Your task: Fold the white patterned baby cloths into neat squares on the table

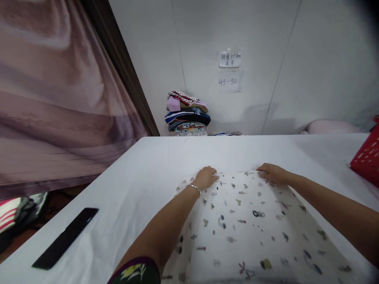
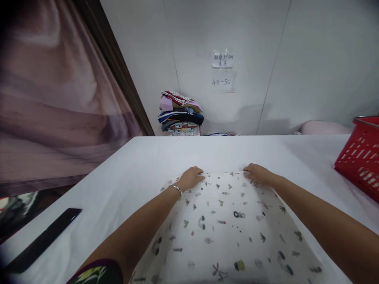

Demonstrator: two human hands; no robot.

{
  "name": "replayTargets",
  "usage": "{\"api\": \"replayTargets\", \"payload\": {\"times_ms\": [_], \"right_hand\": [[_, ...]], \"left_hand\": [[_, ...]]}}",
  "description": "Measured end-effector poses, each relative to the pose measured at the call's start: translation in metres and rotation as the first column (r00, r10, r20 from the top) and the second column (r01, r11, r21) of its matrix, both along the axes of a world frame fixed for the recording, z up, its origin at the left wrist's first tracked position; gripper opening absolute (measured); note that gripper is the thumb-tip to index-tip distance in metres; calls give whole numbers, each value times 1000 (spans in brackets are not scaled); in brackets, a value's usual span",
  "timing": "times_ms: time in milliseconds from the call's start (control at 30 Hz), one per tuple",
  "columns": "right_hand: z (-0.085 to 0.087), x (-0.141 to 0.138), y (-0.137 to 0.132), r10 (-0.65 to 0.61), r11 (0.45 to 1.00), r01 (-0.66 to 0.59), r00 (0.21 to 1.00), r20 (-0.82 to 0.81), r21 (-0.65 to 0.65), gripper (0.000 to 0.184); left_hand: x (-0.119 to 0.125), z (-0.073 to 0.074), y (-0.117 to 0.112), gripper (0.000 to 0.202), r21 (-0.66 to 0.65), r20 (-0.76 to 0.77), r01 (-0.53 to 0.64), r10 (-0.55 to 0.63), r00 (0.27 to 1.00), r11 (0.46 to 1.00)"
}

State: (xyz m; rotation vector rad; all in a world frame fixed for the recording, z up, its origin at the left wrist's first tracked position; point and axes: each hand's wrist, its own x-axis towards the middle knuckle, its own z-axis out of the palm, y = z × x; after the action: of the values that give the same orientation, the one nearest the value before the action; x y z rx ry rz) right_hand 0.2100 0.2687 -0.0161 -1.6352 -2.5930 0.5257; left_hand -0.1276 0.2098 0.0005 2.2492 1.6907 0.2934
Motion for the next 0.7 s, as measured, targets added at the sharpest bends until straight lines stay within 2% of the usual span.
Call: {"api": "replayTargets", "payload": {"times_ms": [167,300,400,467,567,700], "right_hand": [[14,-6,8,-6,984,23,996,95,-179,45],[19,-17,13,-17,972,44,993,121,-230,34],[19,-25,14,-21,969,58,988,153,-239,21],[18,-28,13,-26,973,64,985,168,-222,19],[22,-27,10,-18,978,51,987,160,-204,25],[36,-24,4,7,973,21,992,123,-229,41]], "left_hand": [[-30,19,6,40,-247,-104,-42,17,994,968],[-48,25,11,48,-336,-175,-60,0,985,940],[-51,24,12,40,-346,-220,-46,-33,975,937],[-52,24,10,36,-328,-210,-36,-36,977,944],[-55,22,7,37,-295,-156,-45,-1,988,954],[-60,23,2,41,-304,-94,-47,18,995,951]]}}
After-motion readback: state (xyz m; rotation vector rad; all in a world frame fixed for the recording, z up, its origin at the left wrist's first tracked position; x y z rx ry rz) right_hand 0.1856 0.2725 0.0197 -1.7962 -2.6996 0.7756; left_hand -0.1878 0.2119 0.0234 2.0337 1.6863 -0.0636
